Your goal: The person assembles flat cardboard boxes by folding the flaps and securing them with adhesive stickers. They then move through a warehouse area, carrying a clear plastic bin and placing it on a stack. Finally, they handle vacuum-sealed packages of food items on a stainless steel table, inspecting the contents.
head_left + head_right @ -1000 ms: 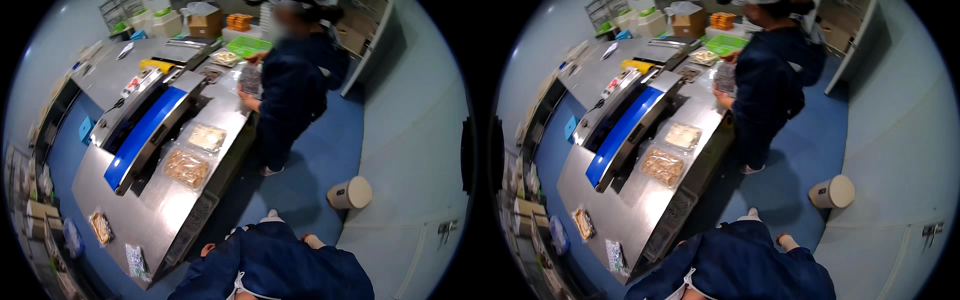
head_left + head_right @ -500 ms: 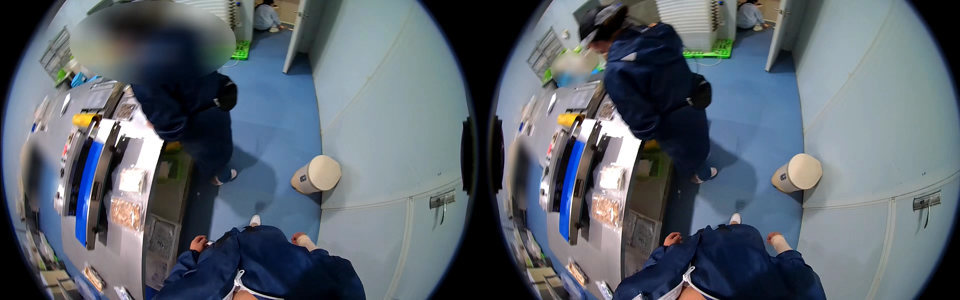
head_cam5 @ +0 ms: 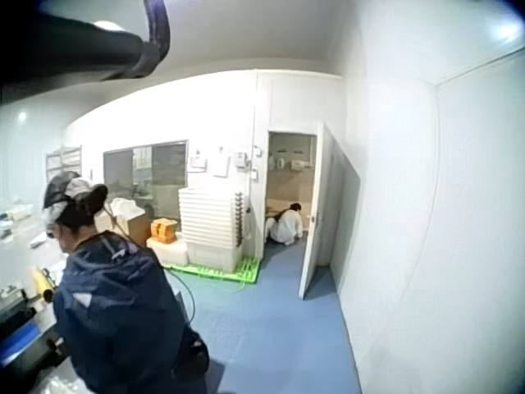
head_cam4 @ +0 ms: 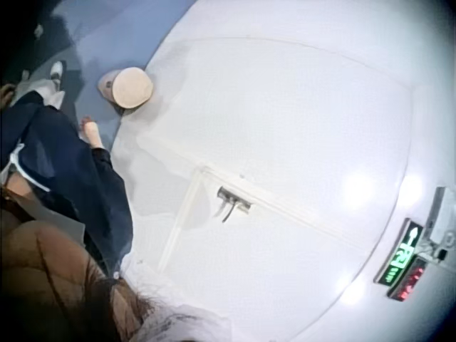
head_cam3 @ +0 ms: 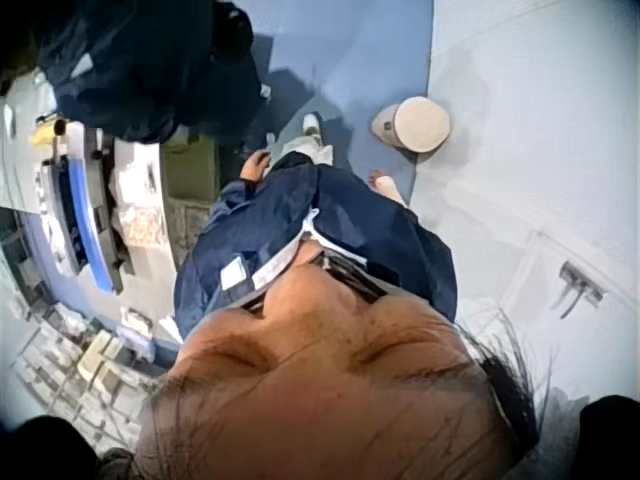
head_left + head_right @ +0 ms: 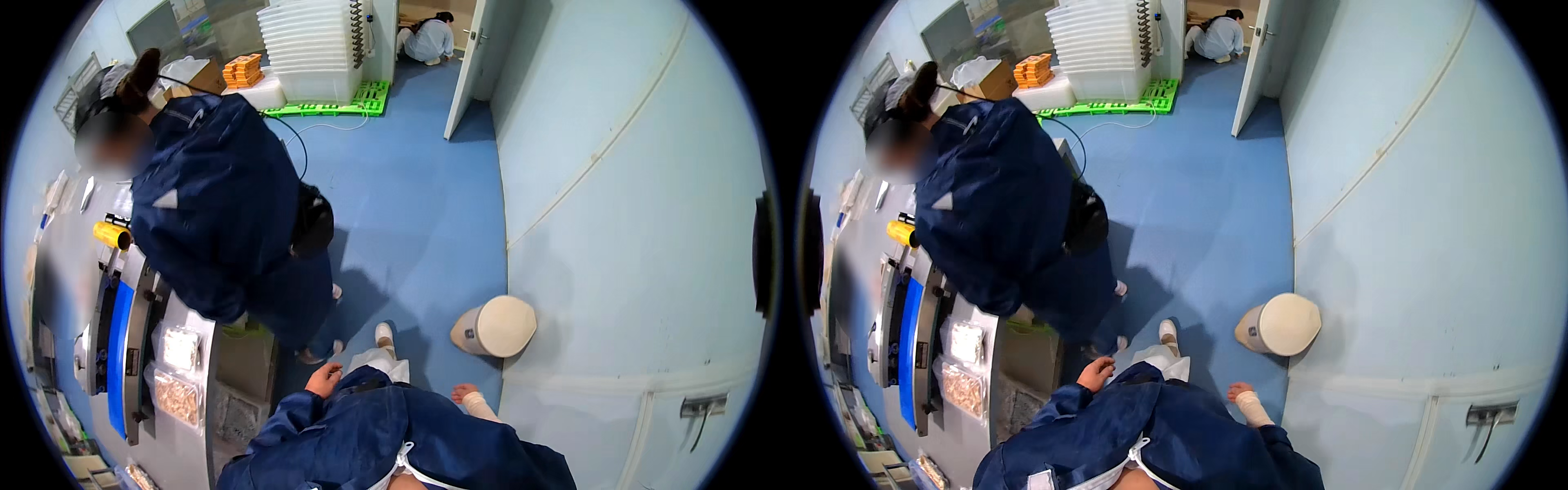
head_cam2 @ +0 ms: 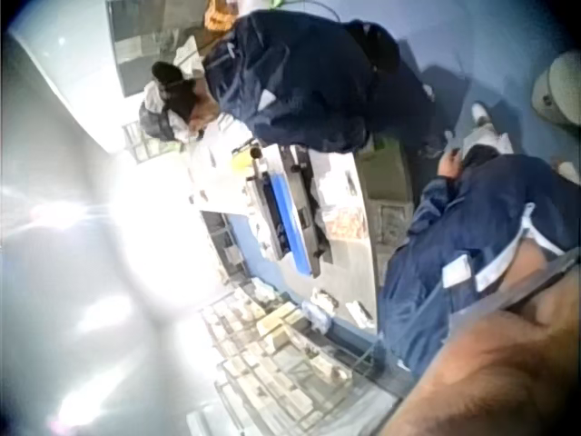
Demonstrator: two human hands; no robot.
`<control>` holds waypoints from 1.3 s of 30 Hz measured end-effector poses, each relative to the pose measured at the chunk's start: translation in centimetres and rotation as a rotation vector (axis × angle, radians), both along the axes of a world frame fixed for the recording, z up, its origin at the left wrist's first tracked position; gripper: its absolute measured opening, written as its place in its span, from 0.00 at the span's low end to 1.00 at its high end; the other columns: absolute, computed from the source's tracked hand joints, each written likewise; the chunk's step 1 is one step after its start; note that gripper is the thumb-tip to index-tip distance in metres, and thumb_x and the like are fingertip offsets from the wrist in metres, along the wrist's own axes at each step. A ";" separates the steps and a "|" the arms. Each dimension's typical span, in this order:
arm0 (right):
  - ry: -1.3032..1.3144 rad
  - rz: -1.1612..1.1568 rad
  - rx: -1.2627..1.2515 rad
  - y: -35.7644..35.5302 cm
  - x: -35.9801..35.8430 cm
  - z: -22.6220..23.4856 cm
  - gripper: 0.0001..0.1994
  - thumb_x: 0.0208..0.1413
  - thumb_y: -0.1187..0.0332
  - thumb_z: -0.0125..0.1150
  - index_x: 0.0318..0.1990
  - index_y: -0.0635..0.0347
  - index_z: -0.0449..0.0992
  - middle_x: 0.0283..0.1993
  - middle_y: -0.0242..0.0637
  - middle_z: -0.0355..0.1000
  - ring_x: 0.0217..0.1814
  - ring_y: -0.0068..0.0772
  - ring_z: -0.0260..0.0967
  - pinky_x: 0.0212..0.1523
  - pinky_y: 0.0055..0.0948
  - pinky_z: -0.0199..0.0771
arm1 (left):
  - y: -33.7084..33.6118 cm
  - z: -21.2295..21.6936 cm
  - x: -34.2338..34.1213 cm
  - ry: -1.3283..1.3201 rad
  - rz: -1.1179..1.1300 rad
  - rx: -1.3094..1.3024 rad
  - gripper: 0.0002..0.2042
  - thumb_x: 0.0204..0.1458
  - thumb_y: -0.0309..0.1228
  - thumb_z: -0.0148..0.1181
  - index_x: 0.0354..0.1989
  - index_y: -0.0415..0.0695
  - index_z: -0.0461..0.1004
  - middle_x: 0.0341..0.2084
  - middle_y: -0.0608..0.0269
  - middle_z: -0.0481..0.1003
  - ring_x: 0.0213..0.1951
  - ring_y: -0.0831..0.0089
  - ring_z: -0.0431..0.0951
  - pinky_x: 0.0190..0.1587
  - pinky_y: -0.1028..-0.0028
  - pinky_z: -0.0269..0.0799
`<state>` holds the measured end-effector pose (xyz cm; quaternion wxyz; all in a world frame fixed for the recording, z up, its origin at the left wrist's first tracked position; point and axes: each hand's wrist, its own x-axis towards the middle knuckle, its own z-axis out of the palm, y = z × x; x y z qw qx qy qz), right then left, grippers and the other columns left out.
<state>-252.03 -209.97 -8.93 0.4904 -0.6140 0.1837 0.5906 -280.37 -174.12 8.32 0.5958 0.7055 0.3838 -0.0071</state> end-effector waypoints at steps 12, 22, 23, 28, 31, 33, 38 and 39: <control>-0.288 0.245 -0.168 16.7 22.7 9.5 0.07 0.48 0.75 0.49 0.35 0.64 0.69 0.24 0.38 0.70 0.21 0.28 0.67 0.18 0.26 0.68 | 9.1 14.7 21.7 -0.376 0.112 0.129 0.12 0.50 0.27 0.48 0.44 0.39 0.65 0.35 0.57 0.69 0.37 0.69 0.71 0.41 0.76 0.65; -0.326 0.560 -0.356 26.6 43.4 8.1 0.08 0.47 0.76 0.48 0.36 0.65 0.68 0.21 0.40 0.67 0.16 0.29 0.63 0.15 0.26 0.64 | 19.2 14.3 35.3 -0.331 0.362 0.146 0.13 0.50 0.28 0.48 0.44 0.40 0.65 0.37 0.54 0.69 0.40 0.64 0.70 0.42 0.72 0.64; -0.330 0.541 -0.338 28.7 45.8 8.0 0.08 0.46 0.76 0.48 0.36 0.65 0.68 0.21 0.41 0.67 0.15 0.29 0.63 0.14 0.26 0.64 | 20.6 14.3 37.4 -0.308 0.362 0.169 0.13 0.50 0.29 0.47 0.44 0.39 0.65 0.37 0.54 0.69 0.39 0.63 0.70 0.42 0.72 0.65; -0.436 0.490 -0.218 40.2 59.7 9.7 0.10 0.45 0.78 0.47 0.37 0.66 0.67 0.20 0.42 0.66 0.13 0.29 0.61 0.12 0.26 0.61 | 26.8 15.8 47.9 -0.298 0.297 0.290 0.13 0.49 0.29 0.47 0.43 0.39 0.65 0.37 0.52 0.69 0.40 0.59 0.70 0.43 0.69 0.64; -0.543 0.577 -0.129 48.1 67.0 10.0 0.11 0.44 0.79 0.47 0.38 0.66 0.67 0.19 0.43 0.66 0.11 0.30 0.60 0.10 0.26 0.60 | 30.3 16.6 52.5 -0.283 0.260 0.307 0.14 0.49 0.29 0.47 0.44 0.40 0.64 0.36 0.51 0.69 0.40 0.58 0.69 0.43 0.69 0.64; -0.592 0.652 -0.030 53.9 70.4 9.9 0.11 0.44 0.77 0.50 0.38 0.66 0.68 0.23 0.42 0.66 0.16 0.29 0.62 0.14 0.24 0.63 | 33.4 17.5 55.6 -0.243 0.249 0.316 0.13 0.49 0.29 0.47 0.43 0.40 0.65 0.36 0.51 0.69 0.41 0.58 0.69 0.44 0.69 0.64; -0.695 0.633 0.323 70.7 74.1 14.3 0.10 0.48 0.69 0.53 0.39 0.62 0.69 0.22 0.31 0.65 0.20 0.21 0.61 0.20 0.21 0.61 | 42.8 16.4 61.2 -0.166 0.371 0.413 0.12 0.48 0.27 0.50 0.41 0.38 0.67 0.35 0.51 0.70 0.38 0.61 0.71 0.41 0.71 0.66; -0.808 0.705 0.341 74.0 75.1 15.3 0.11 0.49 0.69 0.52 0.40 0.62 0.69 0.24 0.33 0.68 0.23 0.21 0.63 0.23 0.20 0.64 | 45.4 15.4 62.0 -0.175 0.412 0.391 0.11 0.48 0.26 0.50 0.40 0.38 0.67 0.34 0.52 0.70 0.37 0.63 0.72 0.40 0.72 0.67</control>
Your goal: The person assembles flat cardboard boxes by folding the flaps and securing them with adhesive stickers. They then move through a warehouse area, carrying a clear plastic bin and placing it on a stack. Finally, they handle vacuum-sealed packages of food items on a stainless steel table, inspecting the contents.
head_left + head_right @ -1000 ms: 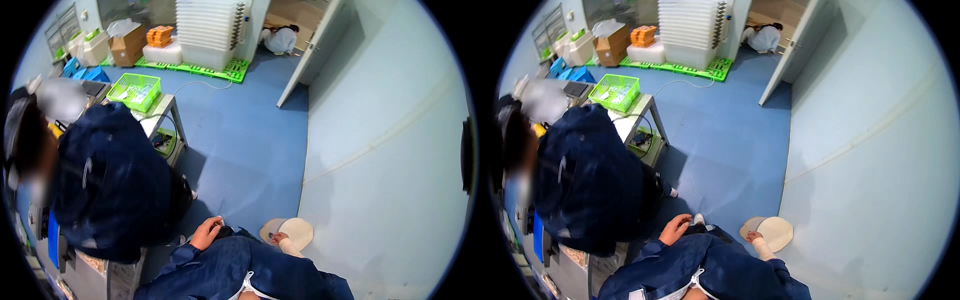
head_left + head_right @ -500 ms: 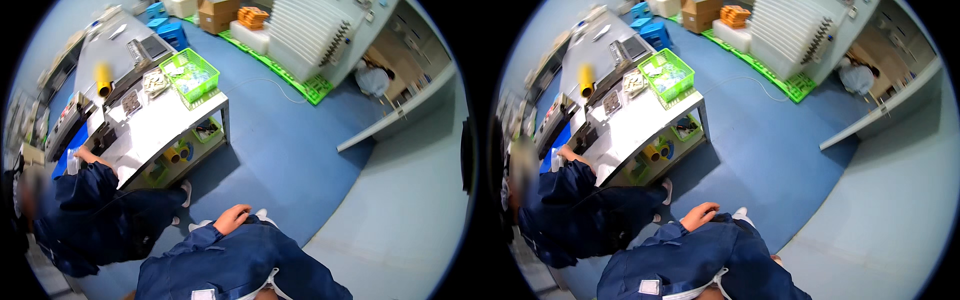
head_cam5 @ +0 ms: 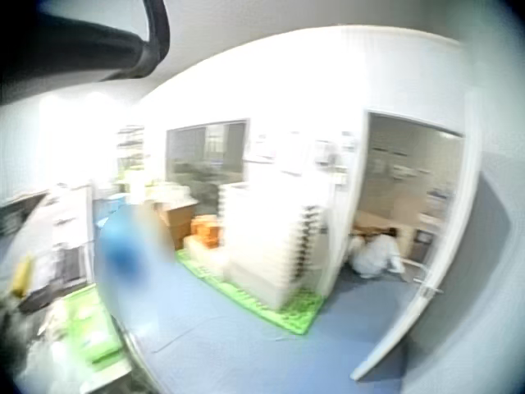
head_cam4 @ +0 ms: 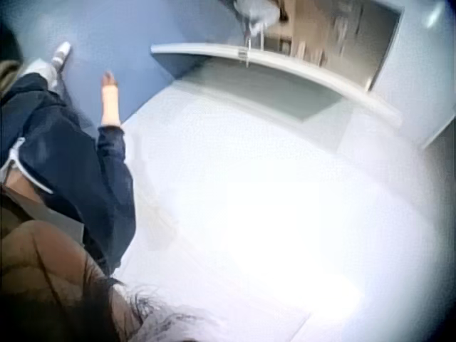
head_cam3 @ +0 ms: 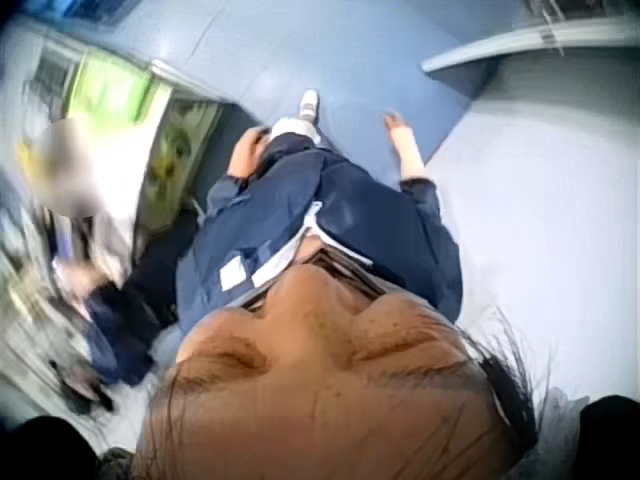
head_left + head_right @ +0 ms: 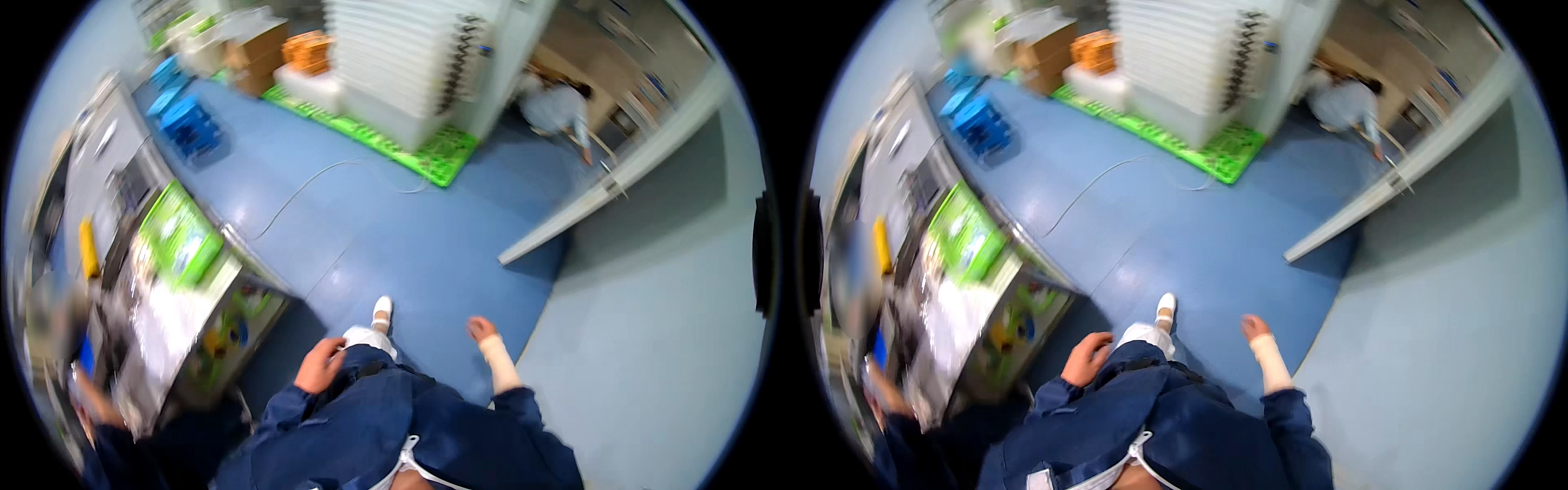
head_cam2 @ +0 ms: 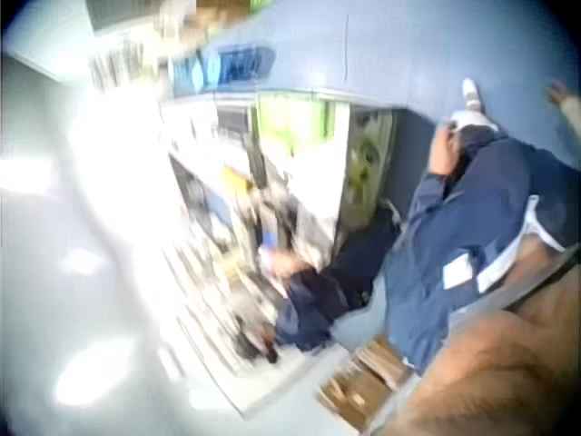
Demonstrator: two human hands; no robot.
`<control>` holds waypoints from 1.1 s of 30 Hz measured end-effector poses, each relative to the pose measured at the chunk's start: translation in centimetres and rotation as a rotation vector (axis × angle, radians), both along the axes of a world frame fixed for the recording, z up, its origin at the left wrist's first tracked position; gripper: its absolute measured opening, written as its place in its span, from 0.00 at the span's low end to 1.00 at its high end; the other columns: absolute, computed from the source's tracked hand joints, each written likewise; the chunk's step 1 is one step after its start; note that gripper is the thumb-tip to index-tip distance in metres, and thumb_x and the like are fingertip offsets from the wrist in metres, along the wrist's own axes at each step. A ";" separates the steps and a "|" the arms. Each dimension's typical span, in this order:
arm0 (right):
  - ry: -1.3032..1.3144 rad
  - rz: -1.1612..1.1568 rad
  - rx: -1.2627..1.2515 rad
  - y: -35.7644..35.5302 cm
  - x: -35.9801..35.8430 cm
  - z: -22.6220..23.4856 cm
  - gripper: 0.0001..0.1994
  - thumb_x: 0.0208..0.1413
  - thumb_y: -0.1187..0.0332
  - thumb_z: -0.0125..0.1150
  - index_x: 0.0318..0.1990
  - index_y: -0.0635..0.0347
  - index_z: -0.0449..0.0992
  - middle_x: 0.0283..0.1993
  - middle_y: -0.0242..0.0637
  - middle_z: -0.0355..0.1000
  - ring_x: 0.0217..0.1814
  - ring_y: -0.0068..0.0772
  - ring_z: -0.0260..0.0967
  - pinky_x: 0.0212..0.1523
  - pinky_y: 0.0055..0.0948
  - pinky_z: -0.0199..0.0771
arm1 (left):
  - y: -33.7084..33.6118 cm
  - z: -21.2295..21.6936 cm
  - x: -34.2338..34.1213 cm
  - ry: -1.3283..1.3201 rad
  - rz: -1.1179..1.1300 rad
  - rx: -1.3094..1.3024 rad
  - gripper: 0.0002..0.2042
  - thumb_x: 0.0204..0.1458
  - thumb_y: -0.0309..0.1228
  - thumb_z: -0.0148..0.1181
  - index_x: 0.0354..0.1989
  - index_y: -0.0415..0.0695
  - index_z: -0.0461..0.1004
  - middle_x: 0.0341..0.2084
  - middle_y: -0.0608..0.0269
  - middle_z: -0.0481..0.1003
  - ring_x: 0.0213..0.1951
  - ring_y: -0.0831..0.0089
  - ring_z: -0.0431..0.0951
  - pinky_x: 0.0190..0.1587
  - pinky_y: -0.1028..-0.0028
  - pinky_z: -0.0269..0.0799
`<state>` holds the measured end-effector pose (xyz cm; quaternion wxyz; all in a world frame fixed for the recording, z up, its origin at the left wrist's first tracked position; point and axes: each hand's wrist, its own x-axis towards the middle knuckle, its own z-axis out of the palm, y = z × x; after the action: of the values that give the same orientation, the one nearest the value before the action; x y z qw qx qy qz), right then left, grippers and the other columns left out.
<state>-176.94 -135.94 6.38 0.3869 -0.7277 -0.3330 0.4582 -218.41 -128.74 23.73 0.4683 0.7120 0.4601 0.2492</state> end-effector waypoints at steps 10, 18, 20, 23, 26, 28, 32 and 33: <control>0.005 -0.254 0.227 16.9 13.6 14.8 0.10 0.51 0.75 0.48 0.42 0.65 0.67 0.38 0.43 0.70 0.39 0.28 0.69 0.41 0.24 0.68 | 30.4 2.9 19.6 0.127 -0.167 0.047 0.10 0.50 0.25 0.48 0.41 0.40 0.67 0.33 0.58 0.72 0.34 0.70 0.73 0.36 0.75 0.68; -0.196 -0.404 0.236 24.9 28.5 14.6 0.09 0.49 0.73 0.50 0.39 0.64 0.69 0.34 0.40 0.72 0.34 0.27 0.70 0.37 0.24 0.69 | 45.5 2.9 44.7 0.103 -0.592 0.130 0.10 0.47 0.24 0.50 0.40 0.41 0.67 0.31 0.55 0.71 0.32 0.63 0.73 0.35 0.71 0.68; -0.127 -0.431 0.286 28.7 32.1 12.6 0.09 0.48 0.73 0.51 0.38 0.64 0.69 0.34 0.40 0.72 0.34 0.27 0.70 0.37 0.24 0.69 | 48.5 2.6 49.2 0.132 -0.630 0.089 0.10 0.47 0.24 0.50 0.40 0.41 0.67 0.32 0.55 0.71 0.32 0.63 0.73 0.36 0.71 0.68; -0.219 -0.360 0.247 36.1 37.9 13.0 0.09 0.49 0.71 0.50 0.38 0.62 0.69 0.35 0.40 0.71 0.36 0.29 0.70 0.36 0.24 0.69 | 53.4 3.5 55.9 0.175 -0.685 0.035 0.11 0.48 0.24 0.50 0.41 0.40 0.67 0.33 0.57 0.72 0.33 0.67 0.73 0.37 0.73 0.68; -0.217 -0.366 0.282 43.0 43.5 14.9 0.09 0.50 0.70 0.50 0.38 0.62 0.69 0.35 0.39 0.71 0.37 0.31 0.70 0.37 0.25 0.69 | 57.9 3.7 62.3 0.205 -0.720 0.001 0.11 0.49 0.25 0.49 0.42 0.40 0.67 0.33 0.58 0.72 0.32 0.69 0.73 0.37 0.74 0.67; -0.184 -0.396 0.341 46.8 47.7 15.0 0.08 0.50 0.70 0.49 0.38 0.62 0.69 0.35 0.39 0.71 0.37 0.32 0.70 0.37 0.25 0.69 | 61.3 2.9 66.4 0.221 -0.721 -0.011 0.11 0.49 0.25 0.49 0.42 0.41 0.67 0.34 0.59 0.72 0.32 0.69 0.73 0.37 0.74 0.67; -0.164 -0.452 0.339 52.4 54.3 12.3 0.09 0.50 0.71 0.50 0.38 0.61 0.69 0.35 0.39 0.71 0.38 0.32 0.69 0.37 0.25 0.69 | 68.6 -1.2 73.3 0.212 -0.732 -0.036 0.11 0.48 0.27 0.51 0.40 0.40 0.68 0.31 0.56 0.72 0.31 0.66 0.73 0.34 0.72 0.68; -0.192 -0.464 0.331 54.0 56.8 12.4 0.09 0.50 0.71 0.50 0.38 0.60 0.69 0.35 0.39 0.71 0.38 0.32 0.69 0.37 0.25 0.69 | 70.6 0.4 76.8 0.230 -0.771 -0.014 0.11 0.48 0.27 0.52 0.40 0.40 0.68 0.32 0.55 0.72 0.32 0.64 0.73 0.35 0.72 0.68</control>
<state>-120.17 -81.94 18.83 0.5612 -0.7514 -0.2631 0.2264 -141.58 -58.16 24.15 0.4778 0.8524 0.2102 -0.0293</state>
